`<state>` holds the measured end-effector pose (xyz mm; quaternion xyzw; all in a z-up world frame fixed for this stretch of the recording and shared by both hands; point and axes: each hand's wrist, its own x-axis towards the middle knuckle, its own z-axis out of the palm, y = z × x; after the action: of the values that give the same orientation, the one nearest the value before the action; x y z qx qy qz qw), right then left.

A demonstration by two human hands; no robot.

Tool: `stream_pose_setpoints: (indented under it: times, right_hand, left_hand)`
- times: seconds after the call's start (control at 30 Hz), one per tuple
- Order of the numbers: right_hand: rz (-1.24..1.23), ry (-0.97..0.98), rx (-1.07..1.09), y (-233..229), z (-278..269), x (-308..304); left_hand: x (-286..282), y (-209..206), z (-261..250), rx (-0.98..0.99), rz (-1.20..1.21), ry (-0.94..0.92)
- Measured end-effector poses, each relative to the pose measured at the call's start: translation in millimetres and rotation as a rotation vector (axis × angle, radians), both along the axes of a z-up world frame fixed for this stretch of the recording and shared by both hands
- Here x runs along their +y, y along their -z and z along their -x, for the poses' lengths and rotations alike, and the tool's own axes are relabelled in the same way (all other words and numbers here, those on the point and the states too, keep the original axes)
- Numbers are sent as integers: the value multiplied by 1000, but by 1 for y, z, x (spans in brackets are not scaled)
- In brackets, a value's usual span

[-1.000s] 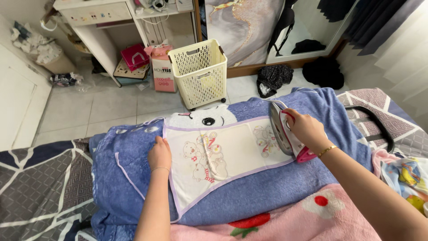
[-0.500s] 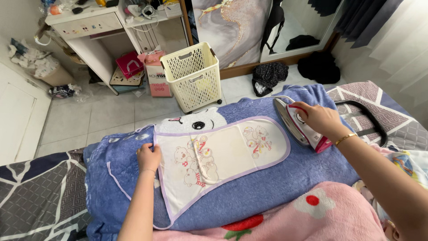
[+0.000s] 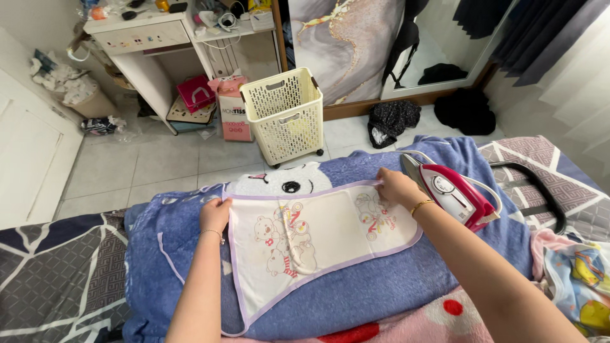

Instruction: The person irons a small white cloth with a cartoon bear design on a blue towel placed on a bed. They smooth the cloth, iron both sides, fold it, and iron the folded piece.

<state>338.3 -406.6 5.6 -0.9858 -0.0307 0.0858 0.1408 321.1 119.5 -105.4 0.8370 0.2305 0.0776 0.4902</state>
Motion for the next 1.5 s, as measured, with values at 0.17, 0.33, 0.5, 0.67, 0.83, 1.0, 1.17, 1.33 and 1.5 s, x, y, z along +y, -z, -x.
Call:
stream_pose_setpoints:
  times: [0.17, 0.33, 0.5, 0.67, 0.83, 1.0, 1.17, 1.33, 1.5]
  right_hand:
    - [-311, 131, 220, -32, -8, -17]
    - [-652, 163, 56, -107, -35, -6]
    - [-769, 65, -359, -165, -41, 17]
    - [-635, 18, -549, -137, 17, 15]
    - [-418, 21, -449, -54, 124, -8]
    - [-427, 157, -349, -6, 184, -16]
    - [-412, 212, -376, 23, 183, -24]
    - [-697, 611, -149, 39, 142, -34]
    - [-627, 664, -187, 44, 110, -31]
  left_hand:
    - [6, -57, -7, 134, 422, 45]
    - [3, -176, -40, -387, 177, 113]
    - [4, -297, -17, -748, 168, 167]
    - [-4, -269, 102, -580, -63, 176]
    - [-29, -151, 230, -336, -138, 271]
    - [-52, -79, 286, -291, -230, 374]
    - [-44, -70, 290, -117, -138, 228]
    - [-67, -86, 289, -123, -379, 56]
    - [-136, -117, 274, -437, -509, -25]
